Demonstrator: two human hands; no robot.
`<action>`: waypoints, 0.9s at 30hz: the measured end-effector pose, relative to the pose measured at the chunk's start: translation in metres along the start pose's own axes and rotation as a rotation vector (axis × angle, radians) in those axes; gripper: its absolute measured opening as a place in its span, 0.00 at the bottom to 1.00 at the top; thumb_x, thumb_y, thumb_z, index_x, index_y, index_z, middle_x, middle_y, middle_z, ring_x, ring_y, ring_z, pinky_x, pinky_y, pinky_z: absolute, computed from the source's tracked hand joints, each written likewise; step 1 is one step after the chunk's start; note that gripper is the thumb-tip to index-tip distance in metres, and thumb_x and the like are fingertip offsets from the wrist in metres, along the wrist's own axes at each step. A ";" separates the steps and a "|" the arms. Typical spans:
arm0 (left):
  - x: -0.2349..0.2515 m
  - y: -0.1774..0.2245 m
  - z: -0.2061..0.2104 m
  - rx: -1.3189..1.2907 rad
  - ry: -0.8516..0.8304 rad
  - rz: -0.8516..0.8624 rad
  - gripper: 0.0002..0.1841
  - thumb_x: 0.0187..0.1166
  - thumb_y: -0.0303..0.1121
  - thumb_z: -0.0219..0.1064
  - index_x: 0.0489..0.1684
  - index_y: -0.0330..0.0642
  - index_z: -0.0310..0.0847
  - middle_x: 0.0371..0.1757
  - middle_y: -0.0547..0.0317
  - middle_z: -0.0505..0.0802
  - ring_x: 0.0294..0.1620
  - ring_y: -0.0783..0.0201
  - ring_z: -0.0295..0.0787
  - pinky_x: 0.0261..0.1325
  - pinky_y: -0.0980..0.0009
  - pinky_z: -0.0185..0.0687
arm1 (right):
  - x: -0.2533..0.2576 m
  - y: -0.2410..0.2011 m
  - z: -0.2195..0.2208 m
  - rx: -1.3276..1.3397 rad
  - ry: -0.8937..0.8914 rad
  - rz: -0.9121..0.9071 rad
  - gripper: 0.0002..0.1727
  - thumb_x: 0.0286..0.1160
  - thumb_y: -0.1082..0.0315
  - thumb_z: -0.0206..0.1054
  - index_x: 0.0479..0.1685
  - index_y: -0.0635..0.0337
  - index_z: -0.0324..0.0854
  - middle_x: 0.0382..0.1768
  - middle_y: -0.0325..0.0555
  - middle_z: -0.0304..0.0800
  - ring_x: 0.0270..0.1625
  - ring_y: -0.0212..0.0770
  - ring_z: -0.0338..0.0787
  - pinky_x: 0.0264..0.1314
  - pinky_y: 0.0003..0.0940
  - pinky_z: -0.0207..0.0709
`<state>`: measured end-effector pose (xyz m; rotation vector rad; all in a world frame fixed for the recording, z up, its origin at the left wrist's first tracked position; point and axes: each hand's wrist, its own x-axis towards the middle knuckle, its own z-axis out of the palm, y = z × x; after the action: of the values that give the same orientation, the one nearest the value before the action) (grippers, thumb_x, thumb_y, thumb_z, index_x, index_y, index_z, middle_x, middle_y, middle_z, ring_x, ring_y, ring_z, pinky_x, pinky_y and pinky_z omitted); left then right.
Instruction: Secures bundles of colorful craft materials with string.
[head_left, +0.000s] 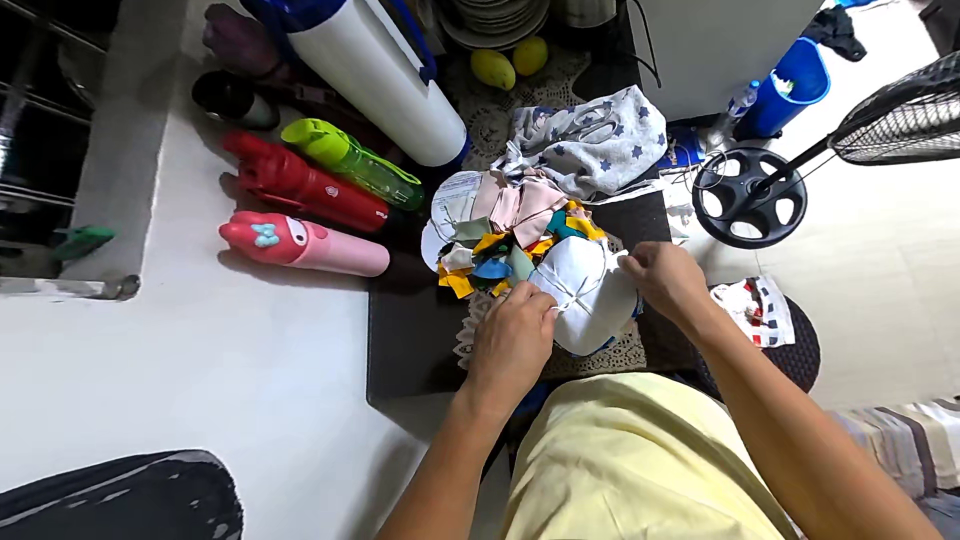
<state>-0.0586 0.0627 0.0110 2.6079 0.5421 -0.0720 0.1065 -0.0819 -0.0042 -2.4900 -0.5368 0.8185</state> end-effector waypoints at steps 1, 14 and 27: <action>0.000 0.000 0.000 -0.004 0.003 0.005 0.10 0.83 0.31 0.64 0.46 0.36 0.92 0.52 0.42 0.92 0.53 0.42 0.90 0.57 0.44 0.83 | -0.003 -0.003 0.004 -0.015 -0.011 0.012 0.24 0.87 0.50 0.61 0.38 0.64 0.86 0.34 0.59 0.88 0.43 0.61 0.89 0.43 0.64 0.77; -0.003 0.004 0.001 0.023 0.099 0.054 0.08 0.78 0.28 0.67 0.41 0.36 0.92 0.46 0.43 0.93 0.47 0.42 0.91 0.50 0.44 0.85 | -0.003 -0.012 0.037 0.318 0.274 -0.425 0.06 0.75 0.74 0.68 0.43 0.68 0.87 0.38 0.54 0.90 0.39 0.49 0.90 0.44 0.50 0.83; -0.004 0.006 0.000 0.057 0.089 0.023 0.07 0.76 0.28 0.69 0.37 0.36 0.93 0.48 0.42 0.93 0.47 0.42 0.91 0.50 0.44 0.84 | -0.017 -0.011 0.041 1.051 0.108 -0.031 0.01 0.80 0.73 0.67 0.41 0.61 0.81 0.33 0.40 0.85 0.32 0.28 0.83 0.35 0.22 0.77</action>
<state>-0.0597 0.0562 0.0138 2.6826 0.5485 0.0371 0.0656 -0.0686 -0.0198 -1.5309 -0.0473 0.6877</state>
